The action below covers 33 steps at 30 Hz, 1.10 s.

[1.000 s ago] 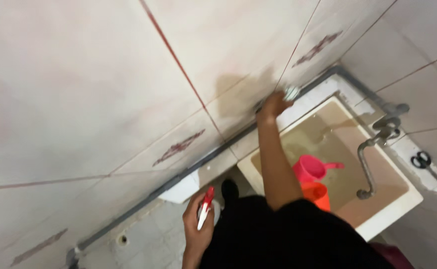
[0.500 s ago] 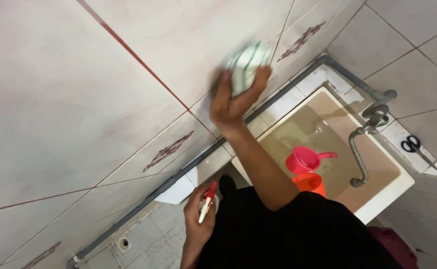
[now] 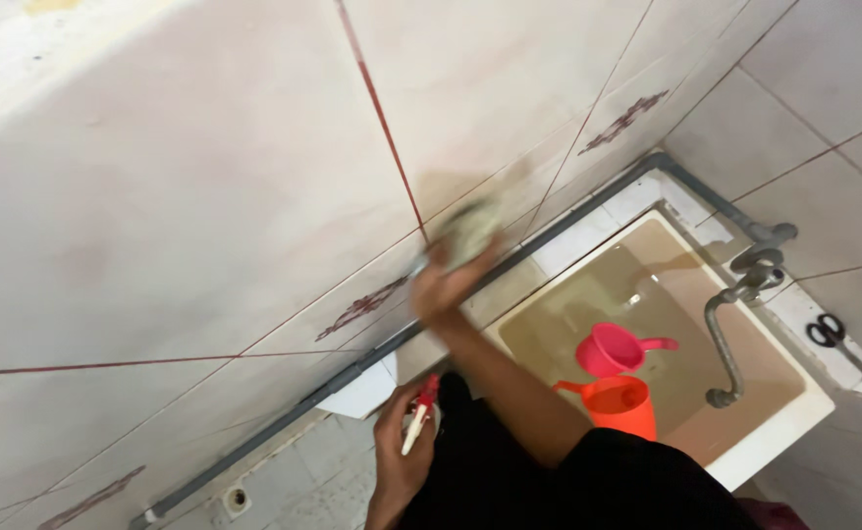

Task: The person wipes the tiled wall above a sink using a cloth while holding a spray bottle. They repeatedly rub the same area of the wall, moving the cloth in circular and back-and-forth motions.

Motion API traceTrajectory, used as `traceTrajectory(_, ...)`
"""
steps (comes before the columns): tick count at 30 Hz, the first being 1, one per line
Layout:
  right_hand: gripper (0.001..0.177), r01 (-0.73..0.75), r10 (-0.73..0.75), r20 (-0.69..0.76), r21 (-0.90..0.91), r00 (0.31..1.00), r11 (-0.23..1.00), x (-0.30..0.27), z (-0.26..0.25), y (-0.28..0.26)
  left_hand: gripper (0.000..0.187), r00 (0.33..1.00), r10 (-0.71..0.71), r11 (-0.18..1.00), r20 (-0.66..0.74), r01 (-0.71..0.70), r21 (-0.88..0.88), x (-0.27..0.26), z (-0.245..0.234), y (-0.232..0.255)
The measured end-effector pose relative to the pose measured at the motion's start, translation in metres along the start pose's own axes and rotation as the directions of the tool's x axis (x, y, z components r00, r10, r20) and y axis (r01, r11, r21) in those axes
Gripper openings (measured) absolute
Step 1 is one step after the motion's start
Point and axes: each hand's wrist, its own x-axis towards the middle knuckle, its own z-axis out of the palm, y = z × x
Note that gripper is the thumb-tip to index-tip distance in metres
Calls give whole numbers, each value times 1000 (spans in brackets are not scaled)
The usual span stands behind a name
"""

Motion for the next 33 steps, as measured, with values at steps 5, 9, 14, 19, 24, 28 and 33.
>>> traceTrajectory(5,42,894,-707,608,-8,361,449,-61,-4,-12,37,987,-116,993,-112,118,6,-14,-19,-24)
traceTrajectory(9,33,933,-689,686,42,234,359,-49,-22,19,39,980,8,999,-199,0,39,-31,-35,-46)
traceTrajectory(14,82,282,-217,209,-361,953,889,-23,-56,74,39,957,-150,986,-249,126,-110,-37,-60,-56)
traceTrajectory(19,85,-18,-11,-43,-609,999,793,16,-80,85,33,967,-93,993,-239,72,-98,-45,-85,-48)
traceTrajectory(24,85,-87,74,-47,-511,996,855,-8,-57,56,31,923,-7,992,-384,-42,-119,-56,-109,-35)
traceTrajectory(28,85,-124,99,-79,-434,992,892,-30,-36,42,34,872,24,995,-489,-68,-73,-64,-137,-33)
traceTrajectory(33,88,-158,134,-89,-385,987,909,-39,-29,36,34,802,80,996,-592,-90,13,-80,-164,-33)
